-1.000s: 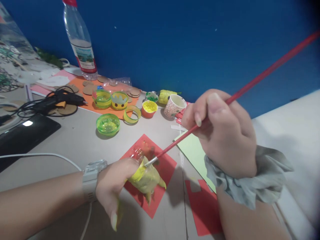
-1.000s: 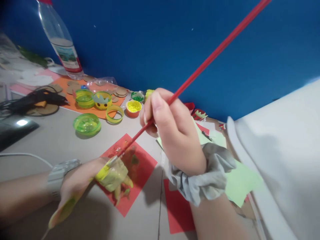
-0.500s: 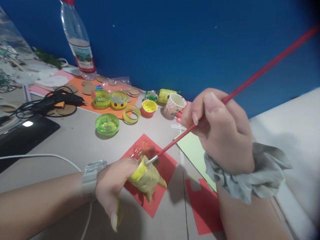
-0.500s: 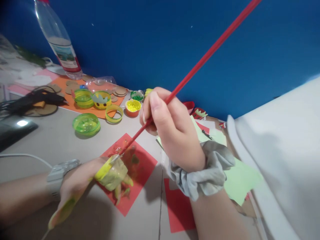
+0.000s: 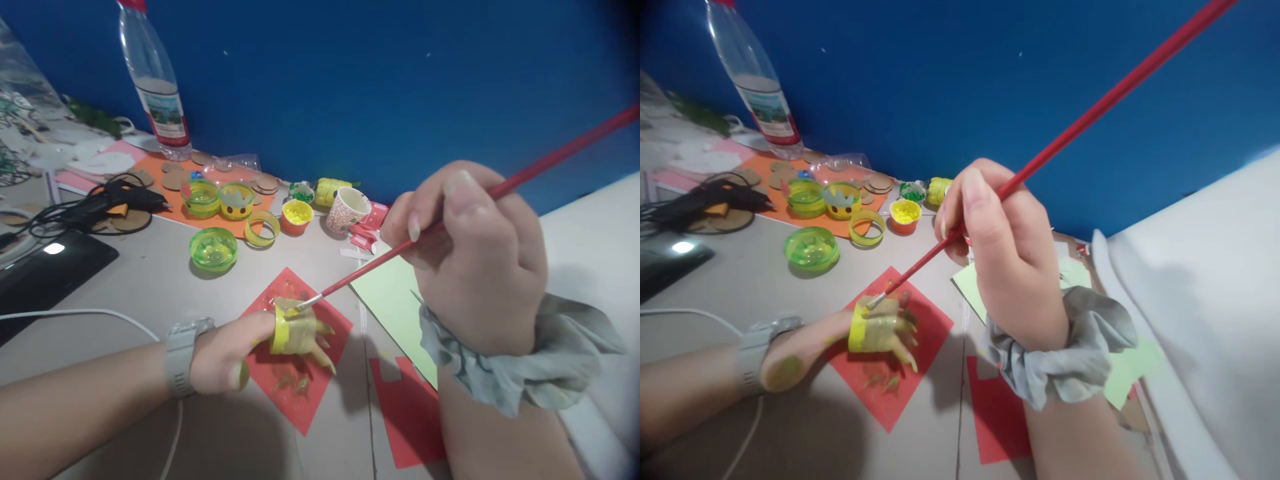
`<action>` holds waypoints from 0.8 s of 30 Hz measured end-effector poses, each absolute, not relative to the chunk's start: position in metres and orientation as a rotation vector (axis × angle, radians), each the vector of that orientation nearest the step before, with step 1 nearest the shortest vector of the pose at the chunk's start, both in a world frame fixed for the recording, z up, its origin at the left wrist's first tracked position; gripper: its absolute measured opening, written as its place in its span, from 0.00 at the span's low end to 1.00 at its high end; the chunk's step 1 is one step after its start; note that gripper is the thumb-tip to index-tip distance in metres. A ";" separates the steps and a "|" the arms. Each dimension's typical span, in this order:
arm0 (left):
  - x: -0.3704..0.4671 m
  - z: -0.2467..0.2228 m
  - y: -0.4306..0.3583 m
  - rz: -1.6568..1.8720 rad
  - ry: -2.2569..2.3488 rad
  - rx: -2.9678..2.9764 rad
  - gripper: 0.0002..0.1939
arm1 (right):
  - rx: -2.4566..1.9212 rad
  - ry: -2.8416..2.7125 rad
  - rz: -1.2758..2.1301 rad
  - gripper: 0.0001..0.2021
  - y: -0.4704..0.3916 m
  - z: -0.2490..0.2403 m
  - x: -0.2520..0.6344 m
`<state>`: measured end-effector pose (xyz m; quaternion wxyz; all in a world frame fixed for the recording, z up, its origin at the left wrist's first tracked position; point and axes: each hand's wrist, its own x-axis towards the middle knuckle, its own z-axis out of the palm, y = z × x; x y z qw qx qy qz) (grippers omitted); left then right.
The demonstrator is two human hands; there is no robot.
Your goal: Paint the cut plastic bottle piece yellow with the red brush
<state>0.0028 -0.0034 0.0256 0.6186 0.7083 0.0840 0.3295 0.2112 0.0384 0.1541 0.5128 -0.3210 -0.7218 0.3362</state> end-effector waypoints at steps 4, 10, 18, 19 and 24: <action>0.003 0.015 -0.009 0.840 0.177 1.416 0.44 | -0.780 -1.745 0.821 0.21 0.038 0.153 0.212; 0.008 0.005 -0.013 0.807 0.160 1.219 0.47 | -0.770 -1.898 0.842 0.17 0.038 0.155 0.216; 0.005 0.005 -0.012 0.735 0.136 1.098 0.47 | -0.863 -2.081 0.716 0.18 0.035 0.158 0.219; 0.004 0.005 -0.011 0.738 0.139 1.088 0.46 | -0.878 -2.074 0.715 0.18 0.034 0.158 0.219; 0.006 0.001 -0.007 0.709 0.113 1.038 0.45 | -0.861 -2.084 0.742 0.18 0.030 0.157 0.217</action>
